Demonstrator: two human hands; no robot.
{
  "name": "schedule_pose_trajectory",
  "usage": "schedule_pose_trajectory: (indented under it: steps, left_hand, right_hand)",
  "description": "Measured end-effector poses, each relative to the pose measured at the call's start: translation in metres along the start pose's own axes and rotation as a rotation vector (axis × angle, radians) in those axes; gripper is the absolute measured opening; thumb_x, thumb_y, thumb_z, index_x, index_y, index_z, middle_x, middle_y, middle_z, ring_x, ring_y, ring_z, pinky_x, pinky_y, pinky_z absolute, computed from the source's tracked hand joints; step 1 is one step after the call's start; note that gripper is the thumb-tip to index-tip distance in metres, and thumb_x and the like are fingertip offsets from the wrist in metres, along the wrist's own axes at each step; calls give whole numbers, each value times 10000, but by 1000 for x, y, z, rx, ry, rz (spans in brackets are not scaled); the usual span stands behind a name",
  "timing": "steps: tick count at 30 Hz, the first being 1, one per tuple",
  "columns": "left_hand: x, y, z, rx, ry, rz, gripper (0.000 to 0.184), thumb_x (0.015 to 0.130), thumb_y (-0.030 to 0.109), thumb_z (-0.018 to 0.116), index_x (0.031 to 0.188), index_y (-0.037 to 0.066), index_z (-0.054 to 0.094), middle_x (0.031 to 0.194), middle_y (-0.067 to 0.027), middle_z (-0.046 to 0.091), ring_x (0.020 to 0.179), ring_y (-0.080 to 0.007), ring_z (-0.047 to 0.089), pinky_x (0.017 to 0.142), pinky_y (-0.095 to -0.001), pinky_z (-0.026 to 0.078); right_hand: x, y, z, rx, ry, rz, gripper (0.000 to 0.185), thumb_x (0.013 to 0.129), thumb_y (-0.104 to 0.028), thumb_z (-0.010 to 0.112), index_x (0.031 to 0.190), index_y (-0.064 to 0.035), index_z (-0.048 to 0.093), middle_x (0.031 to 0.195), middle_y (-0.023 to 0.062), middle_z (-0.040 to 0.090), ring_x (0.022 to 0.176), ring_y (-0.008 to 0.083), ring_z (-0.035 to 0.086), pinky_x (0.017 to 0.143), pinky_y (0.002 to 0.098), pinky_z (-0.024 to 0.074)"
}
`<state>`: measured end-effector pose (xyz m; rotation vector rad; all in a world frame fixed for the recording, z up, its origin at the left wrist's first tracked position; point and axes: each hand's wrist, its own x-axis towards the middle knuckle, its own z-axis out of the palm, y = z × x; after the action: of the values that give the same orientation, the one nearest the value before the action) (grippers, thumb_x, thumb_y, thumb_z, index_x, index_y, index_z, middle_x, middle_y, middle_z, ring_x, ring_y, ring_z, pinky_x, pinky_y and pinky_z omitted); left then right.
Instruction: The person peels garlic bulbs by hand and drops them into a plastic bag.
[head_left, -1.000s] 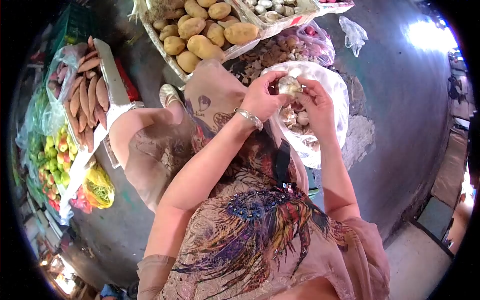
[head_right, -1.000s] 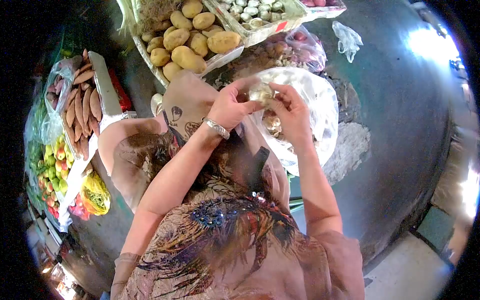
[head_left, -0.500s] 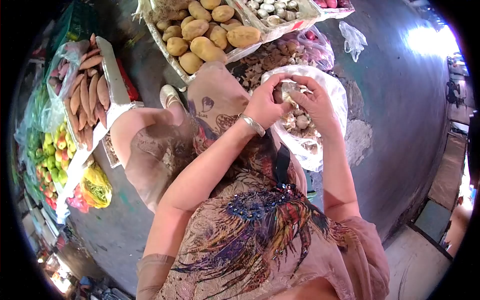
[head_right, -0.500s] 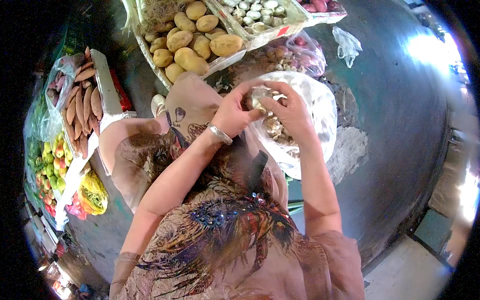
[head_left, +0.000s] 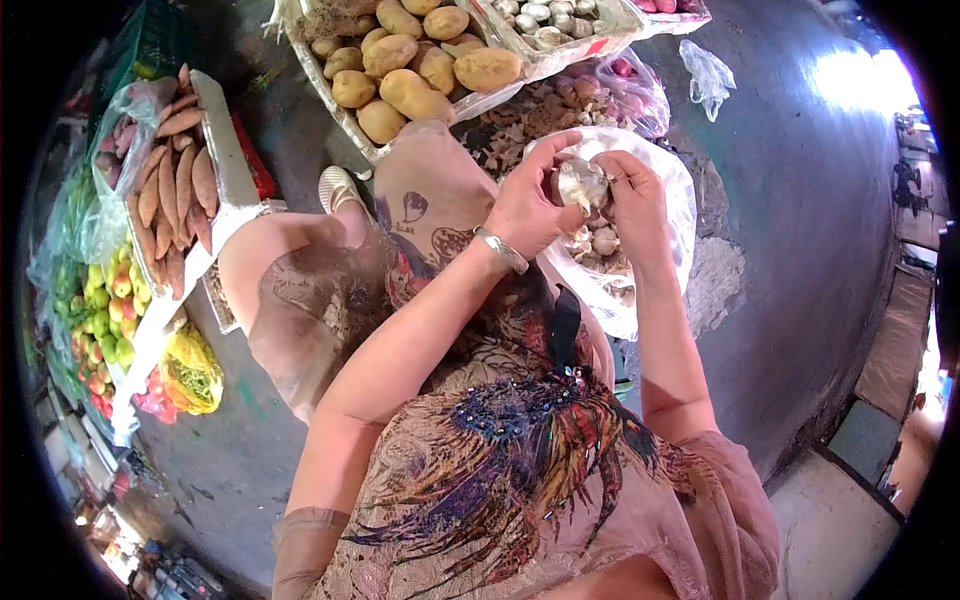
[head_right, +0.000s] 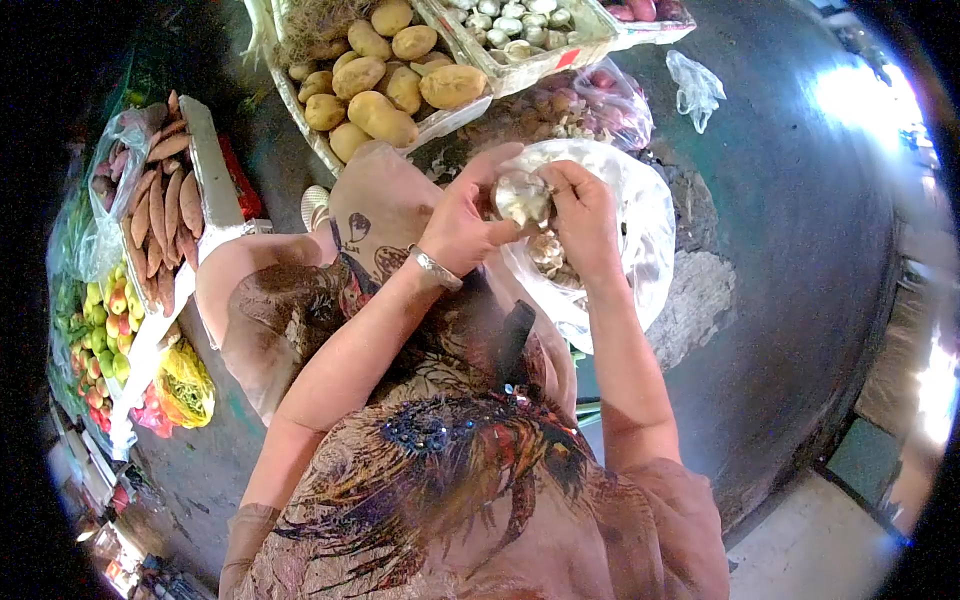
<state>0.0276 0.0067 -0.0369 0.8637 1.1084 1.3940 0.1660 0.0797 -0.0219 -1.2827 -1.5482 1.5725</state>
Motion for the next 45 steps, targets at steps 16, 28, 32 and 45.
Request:
schedule_pose_trajectory:
  steps: [16, 28, 32, 45]
  left_hand:
    - [6, -11, 2, 288, 163, 99, 586, 709, -67, 707, 1247, 64, 517, 1113, -53, 580, 958, -120, 550, 806, -244, 471]
    - [0, 0, 3, 371, 158, 81, 688, 675, 7, 765, 1302, 32, 484, 1147, -110, 608, 993, -152, 579, 848, -280, 481]
    - [-4, 3, 6, 413, 134, 215, 682, 673, 0, 770, 1296, 29, 493, 1130, -92, 622, 963, -134, 589, 839, -275, 483]
    - [-2, 0, 1, 483, 94, 209, 700, 673, -20, 733, 1321, 60, 480, 1146, -110, 583, 1004, -193, 564, 844, -293, 465]
  right_hand:
    - [14, 6, -1, 169, -215, 101, 274, 914, -191, 582, 1124, -20, 623, 958, -19, 614, 814, 62, 509, 712, 216, 416]
    - [-6, -1, 18, 135, -67, -42, 236, 885, -176, 637, 1064, -25, 659, 891, -6, 605, 815, 87, 552, 723, 224, 452]
    - [5, 10, 15, 325, 42, 44, 221, 916, -200, 598, 1040, -30, 667, 787, -29, 590, 769, 71, 536, 696, 212, 440]
    - [2, -14, 11, 163, -152, 20, 105, 862, -146, 613, 818, -52, 600, 748, -29, 556, 678, 50, 483, 612, 223, 406]
